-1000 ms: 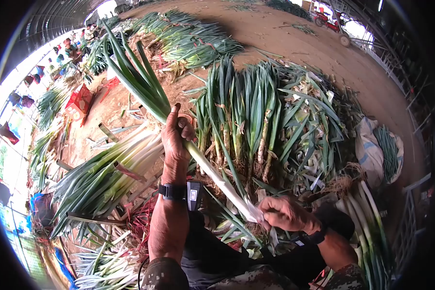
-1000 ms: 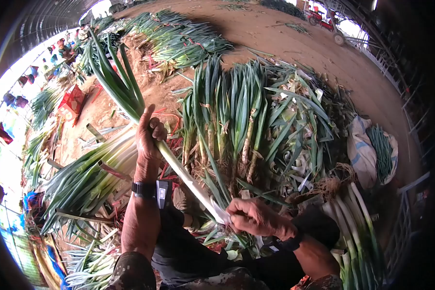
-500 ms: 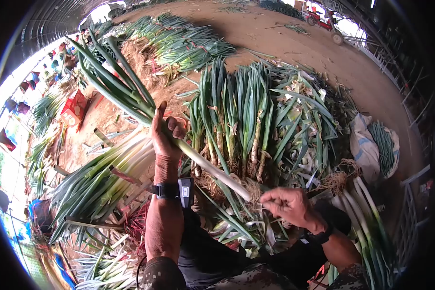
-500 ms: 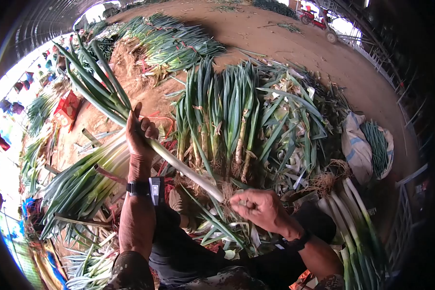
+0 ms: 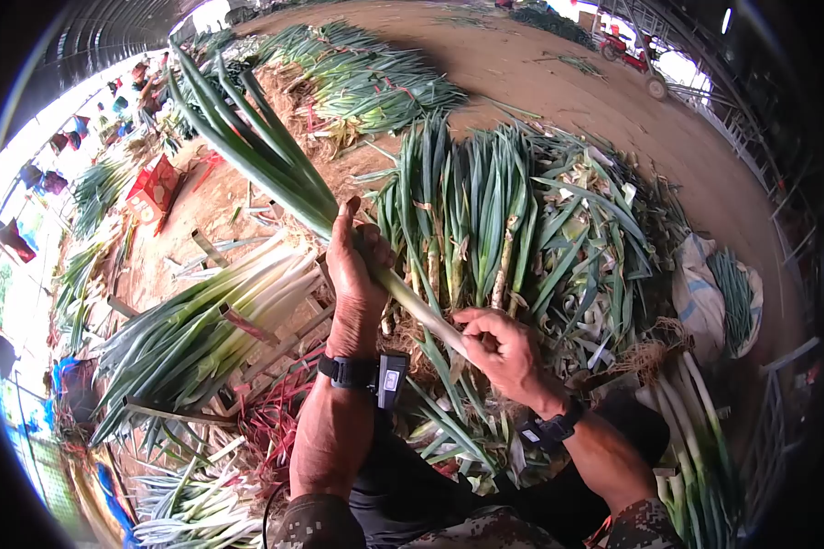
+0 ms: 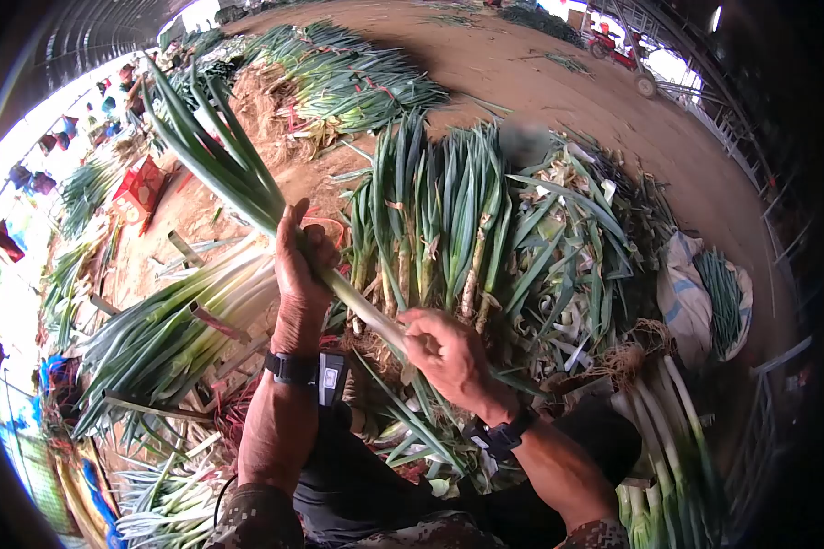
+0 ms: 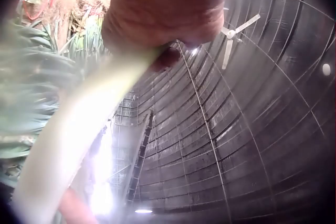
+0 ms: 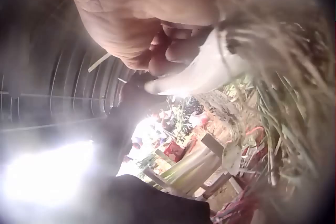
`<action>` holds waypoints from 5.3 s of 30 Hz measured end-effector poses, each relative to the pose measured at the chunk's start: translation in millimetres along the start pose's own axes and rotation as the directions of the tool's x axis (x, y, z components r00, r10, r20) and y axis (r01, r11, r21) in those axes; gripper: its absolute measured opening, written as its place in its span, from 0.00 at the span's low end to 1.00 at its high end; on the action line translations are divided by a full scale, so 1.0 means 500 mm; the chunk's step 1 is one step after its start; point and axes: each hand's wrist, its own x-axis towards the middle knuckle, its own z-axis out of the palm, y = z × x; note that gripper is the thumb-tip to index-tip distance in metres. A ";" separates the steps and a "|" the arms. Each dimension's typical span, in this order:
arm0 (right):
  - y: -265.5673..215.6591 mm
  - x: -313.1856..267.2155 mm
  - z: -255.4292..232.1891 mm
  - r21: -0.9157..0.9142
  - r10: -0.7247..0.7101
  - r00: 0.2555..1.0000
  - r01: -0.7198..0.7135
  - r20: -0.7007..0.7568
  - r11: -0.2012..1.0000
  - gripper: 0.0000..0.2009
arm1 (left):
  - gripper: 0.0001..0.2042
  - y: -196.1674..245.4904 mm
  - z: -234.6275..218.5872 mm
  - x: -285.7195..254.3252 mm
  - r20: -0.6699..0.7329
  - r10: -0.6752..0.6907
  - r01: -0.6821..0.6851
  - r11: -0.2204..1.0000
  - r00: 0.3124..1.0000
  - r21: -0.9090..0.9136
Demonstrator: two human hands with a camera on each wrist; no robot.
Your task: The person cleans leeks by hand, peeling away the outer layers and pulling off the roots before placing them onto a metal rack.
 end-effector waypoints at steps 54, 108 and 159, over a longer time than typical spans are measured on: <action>0.274 -0.298 -0.036 -0.737 0.672 0.640 -0.237 0.372 0.633 0.24 | 0.41 0.059 -0.016 -0.017 0.566 0.108 0.029 0.973 0.817 -0.227; -0.006 -0.026 0.024 0.122 0.307 0.866 -0.381 0.395 0.917 0.17 | 0.36 -0.009 0.013 -0.038 0.488 0.092 0.012 0.978 0.868 -0.206; 0.028 0.016 -0.021 0.543 0.249 0.932 -0.071 -0.262 0.837 0.08 | 0.17 -0.071 0.046 -0.084 0.307 -0.195 0.141 0.971 0.931 0.191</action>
